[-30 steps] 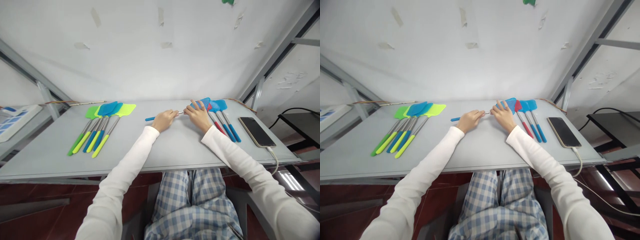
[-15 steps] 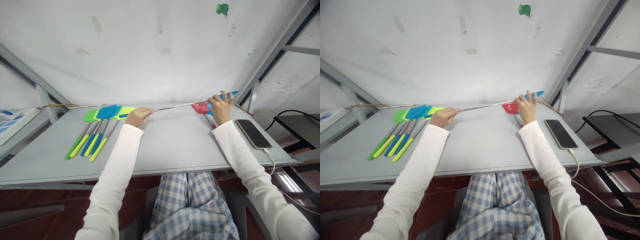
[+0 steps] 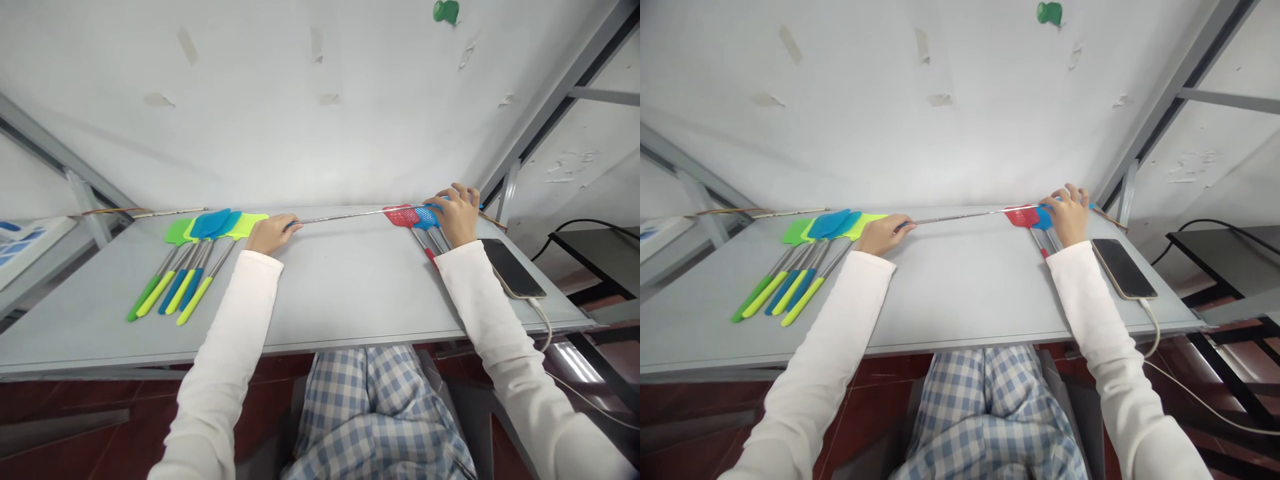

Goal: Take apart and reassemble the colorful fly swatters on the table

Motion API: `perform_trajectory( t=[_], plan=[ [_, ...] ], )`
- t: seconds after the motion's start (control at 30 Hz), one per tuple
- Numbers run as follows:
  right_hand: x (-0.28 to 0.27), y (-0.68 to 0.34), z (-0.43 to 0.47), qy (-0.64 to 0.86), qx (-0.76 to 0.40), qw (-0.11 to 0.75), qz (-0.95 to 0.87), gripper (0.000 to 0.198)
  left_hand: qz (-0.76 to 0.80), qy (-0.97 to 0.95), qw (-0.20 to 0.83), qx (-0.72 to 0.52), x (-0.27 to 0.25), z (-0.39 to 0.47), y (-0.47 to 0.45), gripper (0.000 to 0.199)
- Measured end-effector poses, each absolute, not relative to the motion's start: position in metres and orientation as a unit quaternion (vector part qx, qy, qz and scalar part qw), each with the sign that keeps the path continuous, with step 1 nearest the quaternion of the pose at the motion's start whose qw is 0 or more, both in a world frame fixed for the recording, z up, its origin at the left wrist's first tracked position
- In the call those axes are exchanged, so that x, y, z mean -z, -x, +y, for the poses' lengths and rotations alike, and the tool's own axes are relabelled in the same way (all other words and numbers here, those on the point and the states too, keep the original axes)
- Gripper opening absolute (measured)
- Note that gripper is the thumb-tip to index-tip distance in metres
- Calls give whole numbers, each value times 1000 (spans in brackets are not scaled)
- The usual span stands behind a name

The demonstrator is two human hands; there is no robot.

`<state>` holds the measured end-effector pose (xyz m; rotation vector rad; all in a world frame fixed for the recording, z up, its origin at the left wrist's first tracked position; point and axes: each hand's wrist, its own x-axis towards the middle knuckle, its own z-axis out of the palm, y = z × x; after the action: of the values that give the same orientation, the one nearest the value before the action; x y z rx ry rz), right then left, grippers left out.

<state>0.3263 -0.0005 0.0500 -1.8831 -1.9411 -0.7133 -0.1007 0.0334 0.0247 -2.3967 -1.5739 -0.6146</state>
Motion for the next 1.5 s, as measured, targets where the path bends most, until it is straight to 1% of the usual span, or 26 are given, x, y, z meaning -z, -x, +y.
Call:
perform_trajectory(
  t=[0.1, 0.23, 0.33, 0.5, 0.63, 0.9, 1.1, 1.27, 1.5],
  plan=[
    [-50, -334, 1, 664, 238, 167, -689, 33, -533, 809, 121, 217, -24, 32, 106, 34],
    [-48, -336, 5, 655, 199, 110, -720, 31, -544, 799, 144, 212, -22, 28, 108, 37],
    [-47, -324, 5, 635, 210, 90, -738, 29, -542, 798, 159, 211, -19, 27, 96, 39],
    [-43, -273, 0, 545, 222, 80, -805, 26, -521, 820, 149, 186, -14, 22, 55, 41],
    [-39, -250, -4, 517, 227, 61, -823, 22, -514, 834, 128, 157, -12, 13, 32, 42],
    [-38, -250, -7, 507, 263, 92, -816, 25, -534, 824, 106, 161, -15, 2, 14, 45],
    [-37, -252, -7, 515, 244, 87, -817, 23, -525, 832, 117, 134, -16, 3, 12, 46],
    [-38, -254, -8, 507, 246, 73, -823, 25, -526, 833, 122, 117, -16, 1, 12, 47],
    [-35, -233, -19, 485, 249, 49, -837, 24, -514, 843, 122, 104, -11, -5, 2, 48]
  ],
)
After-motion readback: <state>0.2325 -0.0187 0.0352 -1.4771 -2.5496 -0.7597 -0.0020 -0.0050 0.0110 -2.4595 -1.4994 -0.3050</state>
